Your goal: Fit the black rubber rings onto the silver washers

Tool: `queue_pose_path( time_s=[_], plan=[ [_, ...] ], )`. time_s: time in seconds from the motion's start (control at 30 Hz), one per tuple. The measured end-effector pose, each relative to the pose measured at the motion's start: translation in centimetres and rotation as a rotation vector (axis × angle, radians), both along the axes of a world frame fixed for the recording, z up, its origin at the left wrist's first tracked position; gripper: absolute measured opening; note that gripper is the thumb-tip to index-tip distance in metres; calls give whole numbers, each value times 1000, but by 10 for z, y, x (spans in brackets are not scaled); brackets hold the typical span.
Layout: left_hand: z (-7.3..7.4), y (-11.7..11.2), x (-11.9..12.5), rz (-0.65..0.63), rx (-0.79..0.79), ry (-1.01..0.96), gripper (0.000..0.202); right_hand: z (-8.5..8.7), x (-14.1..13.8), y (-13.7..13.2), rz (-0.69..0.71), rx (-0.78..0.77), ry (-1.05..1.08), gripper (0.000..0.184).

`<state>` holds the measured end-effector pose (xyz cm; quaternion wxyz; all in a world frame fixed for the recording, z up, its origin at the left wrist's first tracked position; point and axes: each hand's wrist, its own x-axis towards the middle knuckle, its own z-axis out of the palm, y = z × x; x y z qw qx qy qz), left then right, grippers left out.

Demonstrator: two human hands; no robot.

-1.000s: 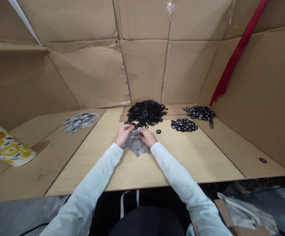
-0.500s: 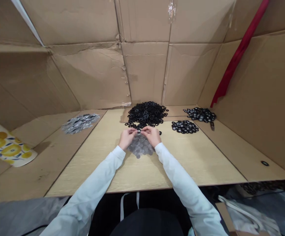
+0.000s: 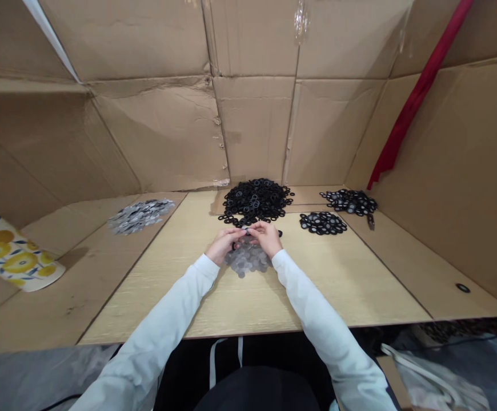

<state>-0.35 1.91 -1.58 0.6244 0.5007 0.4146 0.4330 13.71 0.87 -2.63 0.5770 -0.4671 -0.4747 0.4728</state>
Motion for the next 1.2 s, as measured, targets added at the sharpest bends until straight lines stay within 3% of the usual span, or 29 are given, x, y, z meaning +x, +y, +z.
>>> queue_pose_path(
  time_s=[0.23,0.33,0.43,0.57,0.83,1.0,1.07,1.2],
  plan=[
    [-2,-1,2,-44,166,189,32,0,0,-3,47,31,86,47],
    [0,-5,3,-100,370,329,26,0,-1,-5,109,7,156,54],
    [2,-9,4,-36,577,489,25,1,-1,-7,150,-34,181,54],
    [5,-9,1,-1,675,605,30,4,0,-8,153,28,83,50],
    [12,-8,-8,-154,1005,856,28,9,11,-9,235,150,-222,41],
    [10,-7,-7,-174,955,854,24,8,11,-9,137,237,-452,32],
    [10,-6,-5,-119,887,760,23,9,8,-9,102,225,-360,32],
    [11,-7,0,24,760,561,26,13,0,-10,72,126,18,40]
  ],
)
